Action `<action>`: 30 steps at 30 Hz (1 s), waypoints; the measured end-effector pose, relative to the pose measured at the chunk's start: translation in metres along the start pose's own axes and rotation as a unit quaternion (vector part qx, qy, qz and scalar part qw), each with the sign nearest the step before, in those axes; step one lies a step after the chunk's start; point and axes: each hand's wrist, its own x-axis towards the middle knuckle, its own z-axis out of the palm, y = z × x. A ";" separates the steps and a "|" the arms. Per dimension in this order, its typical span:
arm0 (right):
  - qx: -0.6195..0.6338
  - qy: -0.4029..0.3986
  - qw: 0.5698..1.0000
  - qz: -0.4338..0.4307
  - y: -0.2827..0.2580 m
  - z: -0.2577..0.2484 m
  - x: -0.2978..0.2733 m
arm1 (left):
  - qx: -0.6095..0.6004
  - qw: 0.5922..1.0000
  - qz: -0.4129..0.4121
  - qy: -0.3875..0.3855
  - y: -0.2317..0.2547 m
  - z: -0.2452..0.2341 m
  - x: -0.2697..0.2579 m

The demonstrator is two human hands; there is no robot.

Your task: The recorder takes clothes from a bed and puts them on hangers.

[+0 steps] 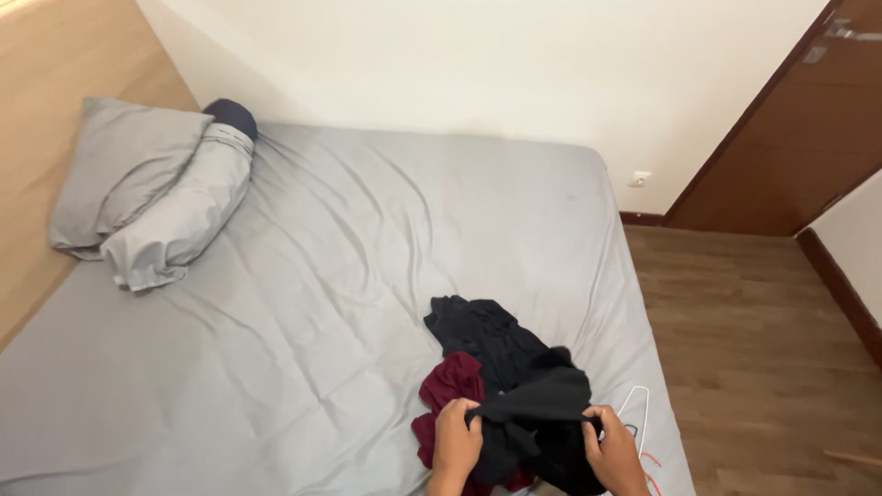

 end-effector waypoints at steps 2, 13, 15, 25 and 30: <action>0.015 0.023 0.999 -0.029 -0.019 -0.008 0.014 | -0.005 0.999 0.031 0.014 0.005 -0.005 0.009; 0.109 0.095 0.984 -0.101 -0.097 -0.068 0.004 | 0.074 0.991 0.105 0.040 0.102 -0.060 0.005; 0.145 0.107 0.979 -0.096 -0.110 -0.074 0.006 | 0.073 0.991 0.100 0.056 0.127 -0.070 0.006; 0.193 0.083 0.975 -0.066 -0.126 -0.093 0.047 | 0.063 0.989 0.093 0.095 0.165 -0.073 0.027; 0.198 0.078 0.975 -0.059 -0.133 -0.085 0.052 | 0.053 0.987 0.111 0.101 0.191 -0.092 0.032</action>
